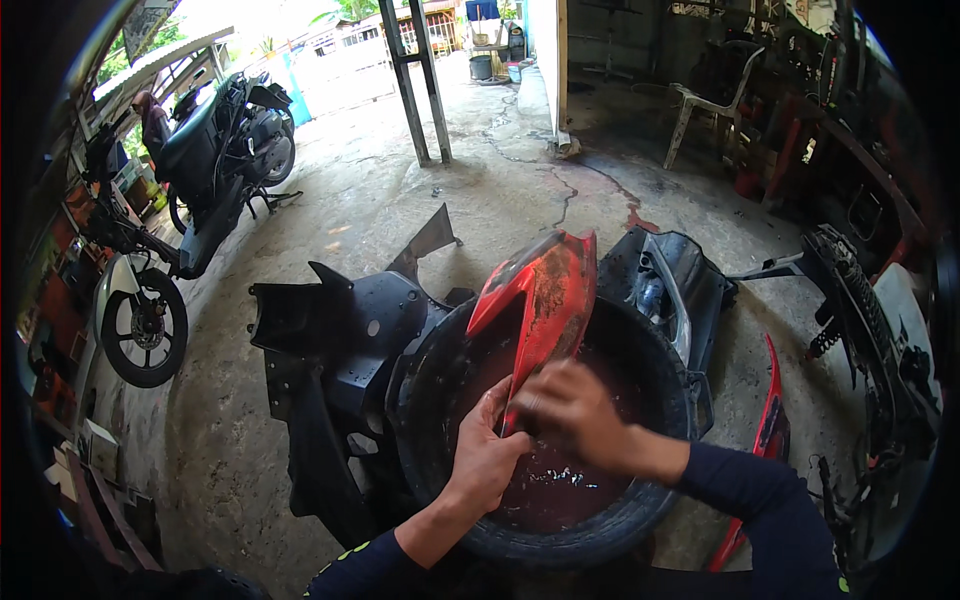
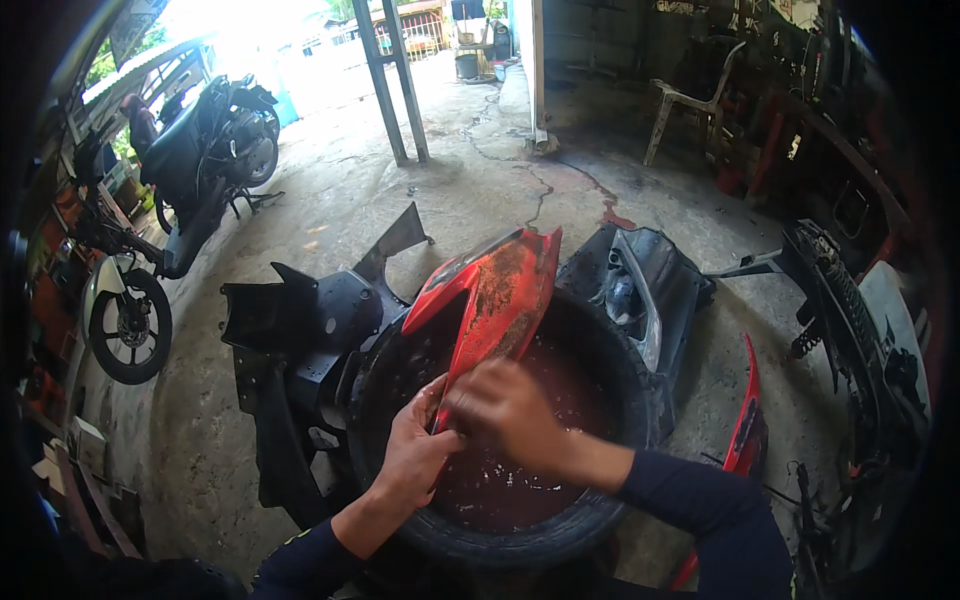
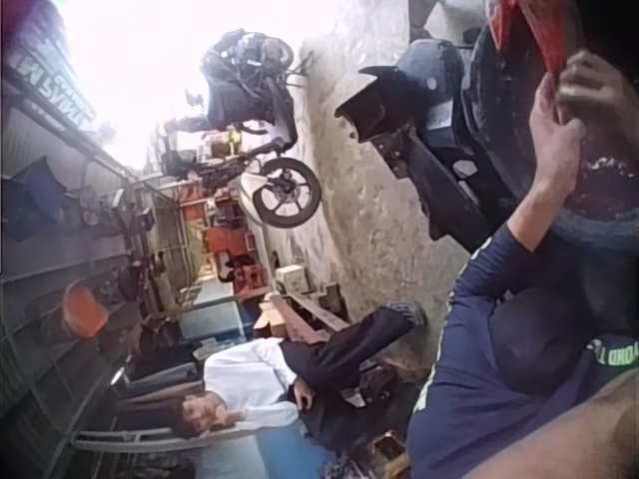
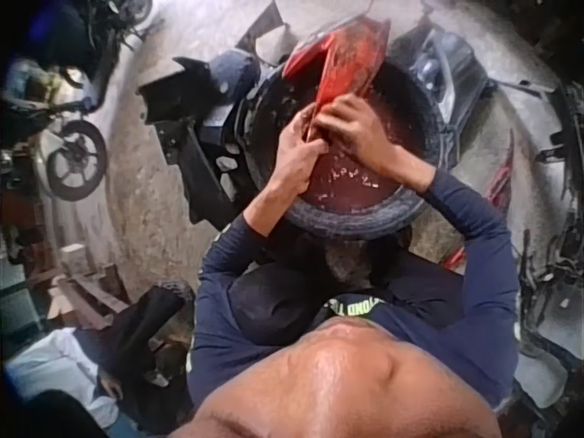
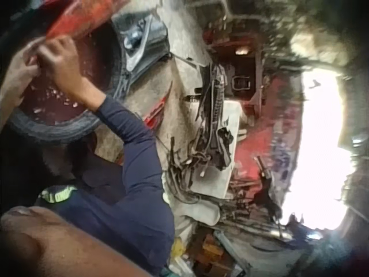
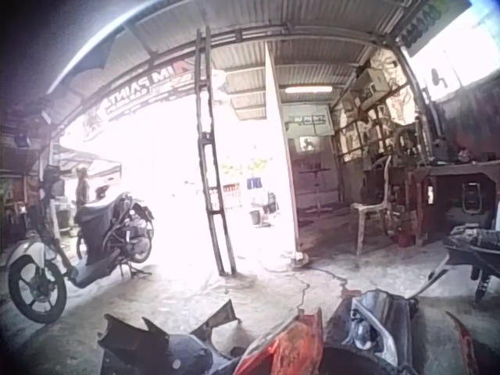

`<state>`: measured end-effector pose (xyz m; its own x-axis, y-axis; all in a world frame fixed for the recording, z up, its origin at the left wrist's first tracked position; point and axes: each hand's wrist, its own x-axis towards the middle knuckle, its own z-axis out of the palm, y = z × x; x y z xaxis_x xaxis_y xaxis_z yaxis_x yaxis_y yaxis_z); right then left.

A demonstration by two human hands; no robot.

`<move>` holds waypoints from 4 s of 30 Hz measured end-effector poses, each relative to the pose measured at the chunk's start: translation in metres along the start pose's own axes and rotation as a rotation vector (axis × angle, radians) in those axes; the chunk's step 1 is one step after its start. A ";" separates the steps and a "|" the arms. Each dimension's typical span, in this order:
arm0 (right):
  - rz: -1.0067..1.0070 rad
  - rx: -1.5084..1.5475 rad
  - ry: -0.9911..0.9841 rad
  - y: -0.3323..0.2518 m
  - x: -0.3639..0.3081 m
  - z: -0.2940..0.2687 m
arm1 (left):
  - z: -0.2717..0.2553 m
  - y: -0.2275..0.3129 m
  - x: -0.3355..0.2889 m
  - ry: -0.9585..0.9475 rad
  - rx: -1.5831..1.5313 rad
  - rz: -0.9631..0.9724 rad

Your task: The person wet sands a motorcycle fairing using sandpaper over a basin of water, rubbing the surface and rinsing the part by hand.

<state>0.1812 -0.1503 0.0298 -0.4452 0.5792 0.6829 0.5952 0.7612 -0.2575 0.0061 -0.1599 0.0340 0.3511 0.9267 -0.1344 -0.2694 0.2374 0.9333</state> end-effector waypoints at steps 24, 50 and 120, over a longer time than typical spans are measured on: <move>0.020 0.040 -0.031 -0.005 0.004 -0.007 | -0.004 0.012 -0.002 -0.051 -0.036 -0.012; -0.100 0.028 -0.057 -0.004 0.008 -0.011 | -0.004 0.009 0.002 -0.059 0.183 0.117; 0.108 -0.033 0.004 0.047 0.020 0.001 | -0.019 0.024 0.041 -0.135 0.112 0.023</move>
<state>0.1998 -0.1025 0.0304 -0.3749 0.6562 0.6549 0.6612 0.6844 -0.3072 -0.0029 -0.1109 0.0449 0.4656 0.8819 -0.0736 -0.1797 0.1756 0.9679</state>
